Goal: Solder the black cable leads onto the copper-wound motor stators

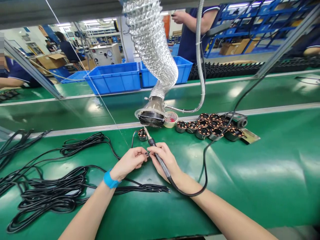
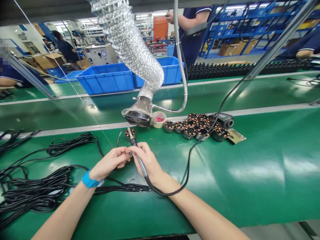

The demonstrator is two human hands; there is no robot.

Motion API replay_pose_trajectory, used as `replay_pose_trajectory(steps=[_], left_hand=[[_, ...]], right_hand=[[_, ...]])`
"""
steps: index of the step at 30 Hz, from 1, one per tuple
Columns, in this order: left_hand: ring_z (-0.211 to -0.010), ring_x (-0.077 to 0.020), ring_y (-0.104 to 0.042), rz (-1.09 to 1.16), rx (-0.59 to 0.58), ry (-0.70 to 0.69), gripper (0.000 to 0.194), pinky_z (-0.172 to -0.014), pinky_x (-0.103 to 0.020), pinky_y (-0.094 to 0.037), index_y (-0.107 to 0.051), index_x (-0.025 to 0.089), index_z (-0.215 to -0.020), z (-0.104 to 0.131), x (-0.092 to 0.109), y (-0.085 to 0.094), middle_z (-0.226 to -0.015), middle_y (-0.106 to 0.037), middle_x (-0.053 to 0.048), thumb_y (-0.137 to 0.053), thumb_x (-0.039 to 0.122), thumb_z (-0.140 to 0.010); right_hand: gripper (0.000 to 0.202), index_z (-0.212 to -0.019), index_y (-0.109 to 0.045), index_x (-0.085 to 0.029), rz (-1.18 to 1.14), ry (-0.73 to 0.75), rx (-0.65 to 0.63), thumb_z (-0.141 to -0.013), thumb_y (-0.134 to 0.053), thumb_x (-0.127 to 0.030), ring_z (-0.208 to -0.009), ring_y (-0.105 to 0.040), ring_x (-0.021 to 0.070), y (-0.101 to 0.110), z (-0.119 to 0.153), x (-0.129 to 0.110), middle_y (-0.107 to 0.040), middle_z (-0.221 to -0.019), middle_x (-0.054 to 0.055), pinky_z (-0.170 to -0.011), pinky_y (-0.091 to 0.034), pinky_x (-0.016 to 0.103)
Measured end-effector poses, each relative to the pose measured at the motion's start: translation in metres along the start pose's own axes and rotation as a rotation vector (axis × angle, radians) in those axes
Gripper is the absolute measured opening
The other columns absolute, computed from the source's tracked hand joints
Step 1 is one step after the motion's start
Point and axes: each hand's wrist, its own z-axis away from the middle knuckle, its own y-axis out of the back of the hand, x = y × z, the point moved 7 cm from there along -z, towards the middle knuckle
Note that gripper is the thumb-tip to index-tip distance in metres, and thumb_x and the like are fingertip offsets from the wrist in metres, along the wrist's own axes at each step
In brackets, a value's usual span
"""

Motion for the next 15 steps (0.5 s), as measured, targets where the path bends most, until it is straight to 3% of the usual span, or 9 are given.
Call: replay_pose_trajectory(steps=[6, 10, 15], left_hand=[[-0.047, -0.0032, -0.025, 0.063, 0.035, 0.005, 0.032, -0.043, -0.021, -0.013, -0.055, 0.014, -0.078, -0.002, -0.001, -0.001, -0.068, -0.047, 0.003, -0.061, 0.044, -0.086], [-0.046, -0.0030, -0.022, 0.083, 0.077, 0.008, 0.033, -0.043, -0.021, -0.012, -0.055, 0.014, -0.076, -0.003, -0.002, 0.002, -0.063, -0.044, 0.005, -0.063, 0.044, -0.085], [-0.047, -0.0028, -0.023, 0.094, 0.087, 0.009, 0.029, -0.043, -0.020, -0.013, -0.056, 0.013, -0.078, -0.003, -0.003, 0.003, -0.067, -0.050, 0.003, -0.063, 0.040, -0.085]], right_hand=[[0.041, -0.124, -0.055, -0.026, 0.002, 0.017, -0.023, -0.090, -0.048, -0.005, -0.092, -0.059, 0.0151, -0.004, 0.005, 0.004, -0.051, -0.104, 0.006, -0.082, -0.053, 0.027], [0.040, -0.122, -0.055, -0.027, -0.044, -0.059, 0.003, -0.089, -0.050, -0.006, -0.089, -0.060, 0.0147, -0.002, 0.007, 0.009, -0.051, -0.103, 0.005, -0.083, -0.053, 0.028], [0.037, -0.114, -0.057, -0.026, -0.137, -0.189, 0.112, -0.084, -0.055, -0.005, -0.075, -0.061, 0.0106, 0.007, 0.004, 0.012, -0.050, -0.101, 0.003, -0.076, -0.055, 0.027]])
